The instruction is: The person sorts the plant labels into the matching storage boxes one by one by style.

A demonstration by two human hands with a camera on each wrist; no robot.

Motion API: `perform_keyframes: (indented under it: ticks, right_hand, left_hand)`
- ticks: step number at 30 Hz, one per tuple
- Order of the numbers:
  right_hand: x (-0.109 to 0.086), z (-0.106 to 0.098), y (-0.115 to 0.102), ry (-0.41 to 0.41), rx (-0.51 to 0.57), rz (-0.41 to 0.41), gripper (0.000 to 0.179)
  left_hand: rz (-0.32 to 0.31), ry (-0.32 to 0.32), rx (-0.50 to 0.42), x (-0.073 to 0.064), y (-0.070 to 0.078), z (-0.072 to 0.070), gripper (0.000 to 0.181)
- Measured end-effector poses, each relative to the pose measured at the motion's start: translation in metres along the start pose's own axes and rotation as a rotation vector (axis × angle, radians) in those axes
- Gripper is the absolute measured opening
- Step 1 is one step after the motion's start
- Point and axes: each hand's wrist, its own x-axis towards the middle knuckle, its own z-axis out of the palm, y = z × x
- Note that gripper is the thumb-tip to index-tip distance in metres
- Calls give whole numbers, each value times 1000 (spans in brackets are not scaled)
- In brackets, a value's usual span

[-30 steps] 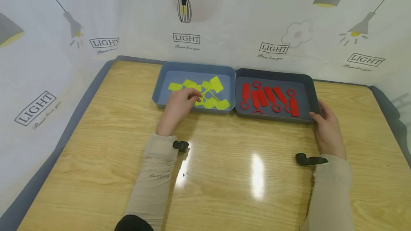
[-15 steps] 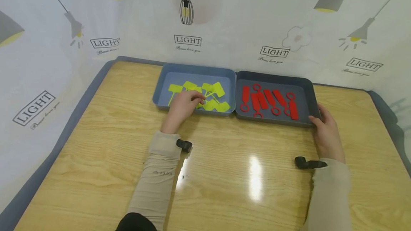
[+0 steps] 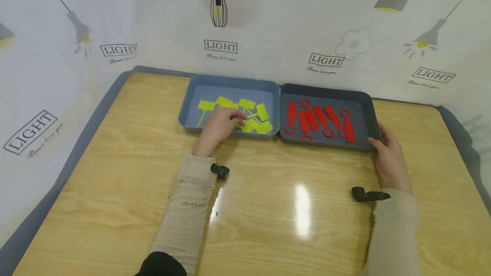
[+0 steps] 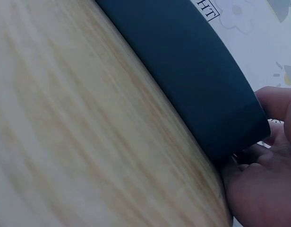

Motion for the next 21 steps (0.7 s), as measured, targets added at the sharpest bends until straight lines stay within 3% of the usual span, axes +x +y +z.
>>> perform_keyframes:
  ticks: [9, 21]
  right_hand:
    - [-2, 1, 1, 15, 46, 7, 54]
    - [-2, -2, 0, -10, 29, 22, 56]
  left_hand:
    - [9, -24, 58, 1, -3, 2, 19]
    - [18, -75, 120, -1, -3, 6, 23]
